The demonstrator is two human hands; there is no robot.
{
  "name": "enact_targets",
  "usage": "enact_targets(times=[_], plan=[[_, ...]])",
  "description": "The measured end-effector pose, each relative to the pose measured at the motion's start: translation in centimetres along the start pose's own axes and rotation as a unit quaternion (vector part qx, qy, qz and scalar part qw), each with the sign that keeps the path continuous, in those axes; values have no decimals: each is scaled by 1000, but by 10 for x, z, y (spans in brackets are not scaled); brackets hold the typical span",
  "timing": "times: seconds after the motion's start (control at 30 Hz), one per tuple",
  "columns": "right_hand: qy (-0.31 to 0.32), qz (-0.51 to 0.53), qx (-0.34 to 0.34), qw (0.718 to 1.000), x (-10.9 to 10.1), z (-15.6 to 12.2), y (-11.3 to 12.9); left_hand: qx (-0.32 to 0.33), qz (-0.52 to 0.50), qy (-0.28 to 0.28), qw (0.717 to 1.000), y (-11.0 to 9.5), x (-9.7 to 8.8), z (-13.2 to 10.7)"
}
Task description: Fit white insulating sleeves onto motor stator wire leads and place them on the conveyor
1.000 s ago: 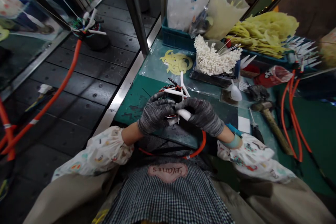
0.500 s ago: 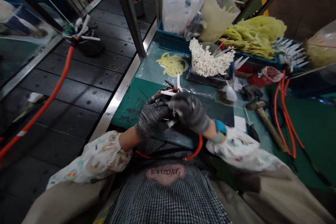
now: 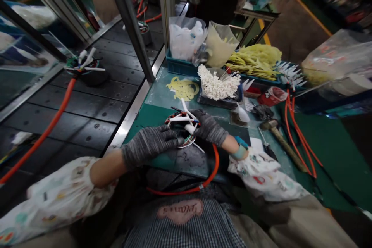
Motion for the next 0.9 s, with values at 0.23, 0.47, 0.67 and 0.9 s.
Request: enact_targets(times=[0.23,0.47,0.67,0.9], plan=[[168,-29,-115,979,-35,66,4,-24,83,-68,994,-15,-13,5],[-223,-200,5,954,-64,18,-27,-100,21,-145,984,-20,30,-3],[-276,-237,59,930,-85,31,-49,-106,-13,-207,972,-19,51,5],[-278,-91,-4,956,-86,5,8,-240,41,-238,940,-55,66,8]])
Point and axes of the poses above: each hand's wrist, its own z-axis towards the middle knuckle, its own x-axis out of the palm, y = z × x, the point moved 1 cm from there along z, towards the middle knuckle, and after that the axes turned 11 degrees about y, right-handed, at the moved point
